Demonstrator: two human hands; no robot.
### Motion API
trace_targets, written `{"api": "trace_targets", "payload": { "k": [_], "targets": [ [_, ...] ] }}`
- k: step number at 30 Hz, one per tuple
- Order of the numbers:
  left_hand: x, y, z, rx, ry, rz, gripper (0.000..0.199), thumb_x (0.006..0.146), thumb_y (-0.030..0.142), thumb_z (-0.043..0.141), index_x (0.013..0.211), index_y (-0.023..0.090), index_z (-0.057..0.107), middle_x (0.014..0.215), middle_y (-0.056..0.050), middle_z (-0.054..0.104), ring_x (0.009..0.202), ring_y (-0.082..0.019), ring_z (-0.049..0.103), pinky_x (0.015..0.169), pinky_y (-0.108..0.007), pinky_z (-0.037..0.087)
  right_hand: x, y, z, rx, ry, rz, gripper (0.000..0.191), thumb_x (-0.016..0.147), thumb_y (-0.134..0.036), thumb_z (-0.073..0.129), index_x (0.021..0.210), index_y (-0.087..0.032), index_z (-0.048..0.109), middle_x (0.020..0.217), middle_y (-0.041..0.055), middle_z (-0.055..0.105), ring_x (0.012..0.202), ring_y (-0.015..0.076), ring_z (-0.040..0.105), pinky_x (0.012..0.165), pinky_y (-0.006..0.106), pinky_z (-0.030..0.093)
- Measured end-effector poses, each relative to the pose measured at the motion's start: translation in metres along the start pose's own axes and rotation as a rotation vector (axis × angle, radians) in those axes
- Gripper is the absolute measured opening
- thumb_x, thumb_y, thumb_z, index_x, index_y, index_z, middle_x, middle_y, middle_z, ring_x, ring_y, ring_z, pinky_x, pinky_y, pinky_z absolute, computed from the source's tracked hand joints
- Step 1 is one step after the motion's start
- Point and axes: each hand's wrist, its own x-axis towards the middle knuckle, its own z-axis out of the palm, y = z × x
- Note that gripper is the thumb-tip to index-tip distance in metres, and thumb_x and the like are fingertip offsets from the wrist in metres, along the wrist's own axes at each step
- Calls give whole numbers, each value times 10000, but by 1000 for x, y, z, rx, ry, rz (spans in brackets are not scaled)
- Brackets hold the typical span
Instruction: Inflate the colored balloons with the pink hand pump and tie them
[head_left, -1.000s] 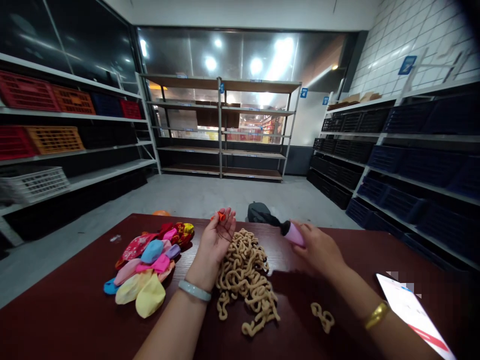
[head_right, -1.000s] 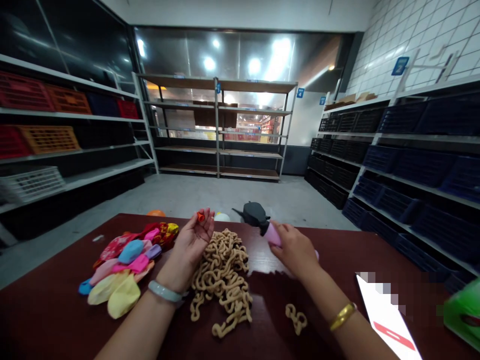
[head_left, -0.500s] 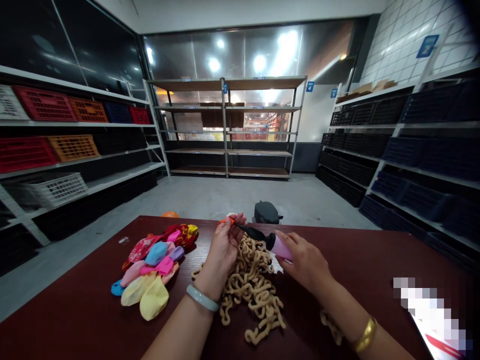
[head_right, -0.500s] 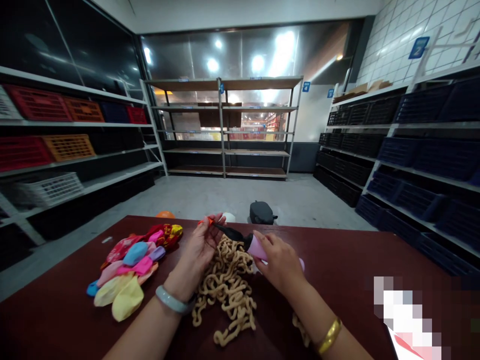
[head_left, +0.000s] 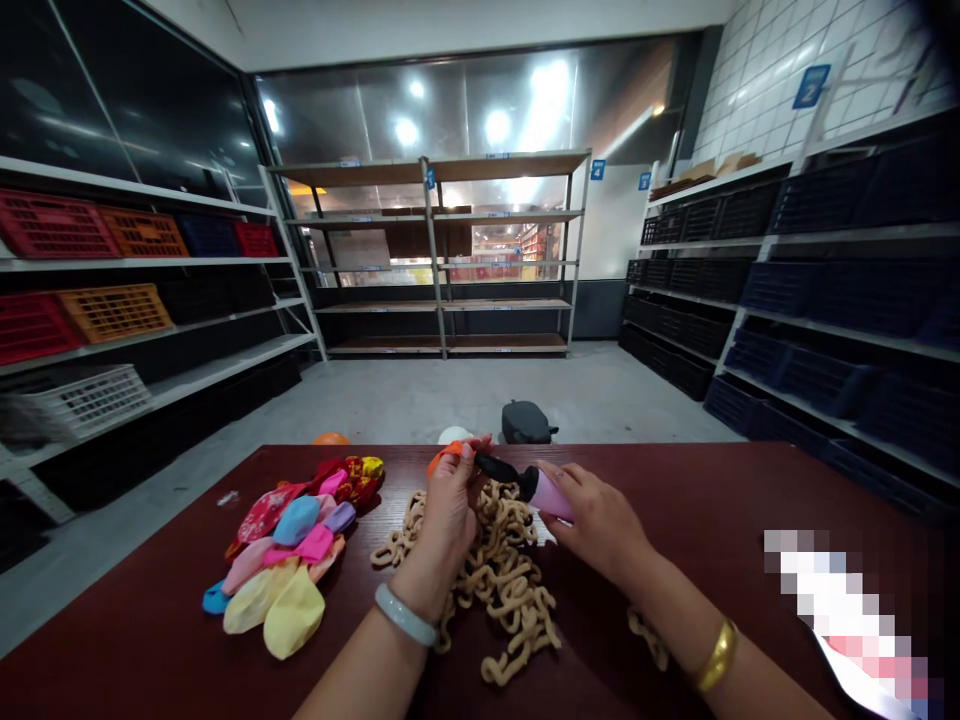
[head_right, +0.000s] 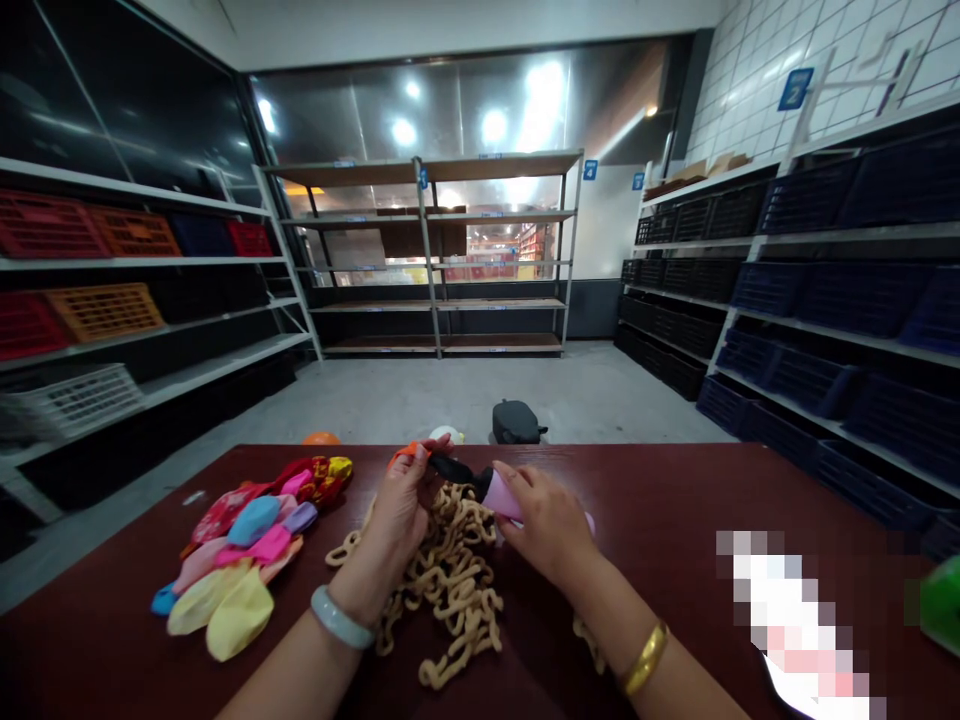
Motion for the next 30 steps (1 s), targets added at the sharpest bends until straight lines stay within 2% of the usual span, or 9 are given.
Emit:
{"api": "trace_targets", "payload": {
  "k": [7, 12, 16, 22, 25, 30],
  "targets": [
    [-6, -10, 2, 2, -30, -33, 319, 712, 317, 796, 939, 152, 643, 1049, -104, 713, 1014, -207, 664, 822, -279, 532, -2, 3, 2, 2, 30, -24, 623, 803, -296, 600, 1405, -296, 437, 1195, 82, 605, 1054, 273, 593, 870, 414, 488],
    [-13, -17, 6, 14, -35, -107, 316, 753, 308, 764, 1002, 169, 626, 1097, -100, 698, 1017, -194, 658, 783, -256, 539, -2, 6, 1, -23, 52, -63, 608, 807, -279, 596, 1398, -265, 449, 1193, 100, 606, 1046, 281, 590, 863, 434, 493],
    [-15, -14, 8, -55, -75, -159, 268, 804, 296, 718, 1021, 174, 619, 1141, -109, 686, 1026, -196, 653, 765, -266, 543, -2, 4, 1, -3, 51, -62, 609, 816, -290, 590, 1404, -278, 433, 1187, 93, 607, 1029, 274, 599, 851, 428, 502],
    [-17, -8, 12, -217, -139, -130, 176, 808, 253, 713, 937, 192, 609, 1134, -89, 686, 1110, -227, 622, 901, -378, 521, -4, 3, 4, 50, 58, -78, 626, 810, -301, 594, 1408, -265, 410, 1214, 92, 607, 1056, 268, 602, 870, 426, 505],
    [-19, -8, 14, -223, -122, -139, 184, 798, 282, 724, 893, 189, 597, 1058, -81, 693, 1035, -219, 648, 905, -388, 519, -4, 3, 5, 64, 58, -81, 624, 812, -302, 597, 1406, -266, 410, 1222, 94, 608, 1063, 266, 605, 887, 428, 501],
    [-12, -6, 11, -265, -67, -55, 135, 813, 226, 701, 816, 195, 569, 796, 5, 620, 736, -124, 624, 788, -298, 532, -6, -7, 5, 79, -11, -98, 663, 844, -312, 579, 1458, -306, 332, 1225, 86, 608, 1077, 268, 604, 886, 420, 507]
  ]
}}
